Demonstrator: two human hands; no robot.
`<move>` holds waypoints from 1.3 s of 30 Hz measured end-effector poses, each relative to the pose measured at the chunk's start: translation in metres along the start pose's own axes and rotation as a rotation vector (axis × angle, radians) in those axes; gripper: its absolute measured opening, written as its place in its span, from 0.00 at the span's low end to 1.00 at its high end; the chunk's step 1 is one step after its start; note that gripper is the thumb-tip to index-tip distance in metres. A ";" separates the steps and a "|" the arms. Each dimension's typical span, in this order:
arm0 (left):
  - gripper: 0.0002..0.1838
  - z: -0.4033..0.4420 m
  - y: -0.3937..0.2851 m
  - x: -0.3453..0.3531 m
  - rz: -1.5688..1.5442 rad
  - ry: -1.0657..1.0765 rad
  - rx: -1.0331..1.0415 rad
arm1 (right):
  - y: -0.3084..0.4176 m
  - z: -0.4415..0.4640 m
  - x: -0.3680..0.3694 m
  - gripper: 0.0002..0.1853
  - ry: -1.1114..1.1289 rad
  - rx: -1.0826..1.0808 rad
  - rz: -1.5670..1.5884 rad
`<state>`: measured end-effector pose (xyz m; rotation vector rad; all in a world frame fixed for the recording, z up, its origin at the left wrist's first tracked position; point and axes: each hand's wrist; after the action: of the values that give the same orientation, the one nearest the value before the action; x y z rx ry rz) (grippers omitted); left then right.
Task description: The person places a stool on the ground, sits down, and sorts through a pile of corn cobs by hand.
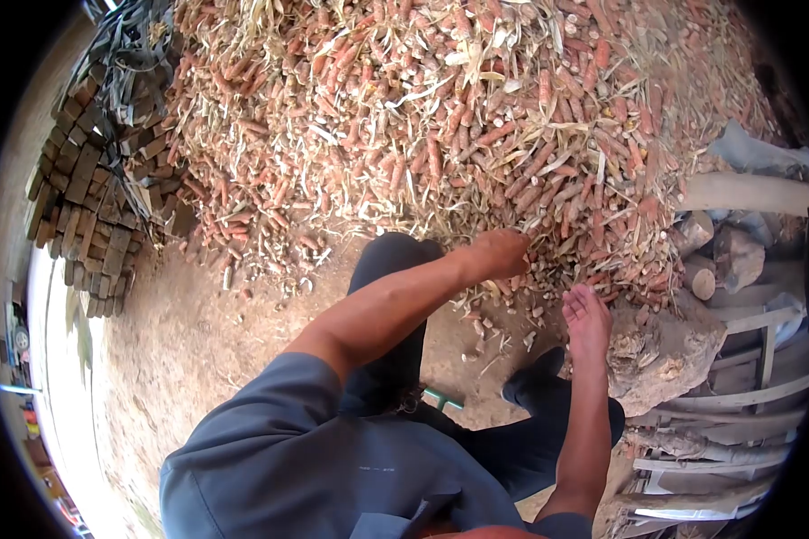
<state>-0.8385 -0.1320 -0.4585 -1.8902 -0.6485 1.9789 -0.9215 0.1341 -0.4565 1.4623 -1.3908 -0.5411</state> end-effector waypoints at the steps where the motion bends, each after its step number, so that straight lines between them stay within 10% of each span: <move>1: 0.21 0.001 0.001 0.001 0.001 -0.002 -0.003 | 0.000 0.000 0.000 0.18 0.004 0.001 -0.001; 39: 0.28 -0.002 -0.014 -0.021 0.011 0.114 0.001 | -0.003 -0.001 0.010 0.11 -0.014 -0.014 0.028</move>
<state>-0.8357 -0.1308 -0.4333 -1.9926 -0.6060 1.8620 -0.9169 0.1249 -0.4558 1.4280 -1.4138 -0.5437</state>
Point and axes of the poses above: each hand's wrist, its own z-axis towards the middle knuckle, its own x-axis out of the palm, y = z × x, and after that the axes turned 3 degrees about -y, right-handed
